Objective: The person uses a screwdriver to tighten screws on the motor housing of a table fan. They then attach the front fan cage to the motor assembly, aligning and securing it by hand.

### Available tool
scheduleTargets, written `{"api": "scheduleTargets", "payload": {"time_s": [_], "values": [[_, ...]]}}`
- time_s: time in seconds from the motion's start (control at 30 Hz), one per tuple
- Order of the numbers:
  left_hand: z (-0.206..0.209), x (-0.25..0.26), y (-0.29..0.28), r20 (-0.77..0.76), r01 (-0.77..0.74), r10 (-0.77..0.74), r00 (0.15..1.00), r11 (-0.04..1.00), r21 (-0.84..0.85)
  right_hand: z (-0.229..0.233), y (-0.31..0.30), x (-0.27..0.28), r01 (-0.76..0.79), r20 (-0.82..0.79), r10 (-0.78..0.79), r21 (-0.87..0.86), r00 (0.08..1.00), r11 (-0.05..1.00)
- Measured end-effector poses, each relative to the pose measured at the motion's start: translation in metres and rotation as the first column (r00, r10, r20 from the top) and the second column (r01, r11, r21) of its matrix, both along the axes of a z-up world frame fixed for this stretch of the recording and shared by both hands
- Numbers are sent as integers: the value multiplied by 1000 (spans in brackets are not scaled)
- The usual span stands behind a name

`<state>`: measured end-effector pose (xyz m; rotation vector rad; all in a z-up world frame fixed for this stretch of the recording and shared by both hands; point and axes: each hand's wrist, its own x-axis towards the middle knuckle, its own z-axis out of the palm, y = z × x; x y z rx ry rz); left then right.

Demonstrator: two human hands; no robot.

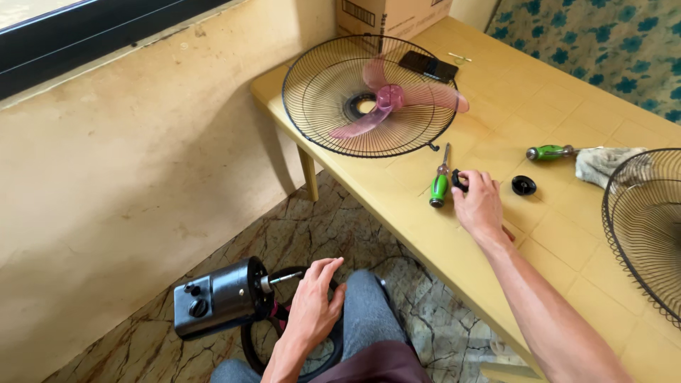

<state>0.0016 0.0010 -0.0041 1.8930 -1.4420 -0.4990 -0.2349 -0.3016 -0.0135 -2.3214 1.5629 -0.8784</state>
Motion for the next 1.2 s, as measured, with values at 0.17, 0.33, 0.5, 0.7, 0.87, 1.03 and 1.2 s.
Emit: {"api": "scheduleTargets", "payload": {"time_s": [0.17,0.33,0.5,0.7,0.87,1.03,1.2], "values": [[-1,9,-19,-16,21,-21,1000,999,-29,0,3,5,12,-18,-13,-23,1000,1000],[14,12,-36,-54,42,-43,998,999,-16,14,14,9,53,59,-55,27,997,998],[41,8,-42,-93,72,-69,993,997,36,32,34,4,67,32,-71,95,997,993],[57,10,-57,-50,129,-131,990,991,-35,44,46,1,64,30,-66,65,997,996],[36,-5,-60,-50,192,-195,979,979,-65,20,59,-14,98,19,-98,-4,995,995],[21,-30,-53,-26,218,-219,975,976,-12,-1,73,-25,105,-6,-105,-1,994,995],[15,-39,-41,-17,193,-192,981,981,25,-7,64,-45,122,-29,-124,-53,992,991]]}}
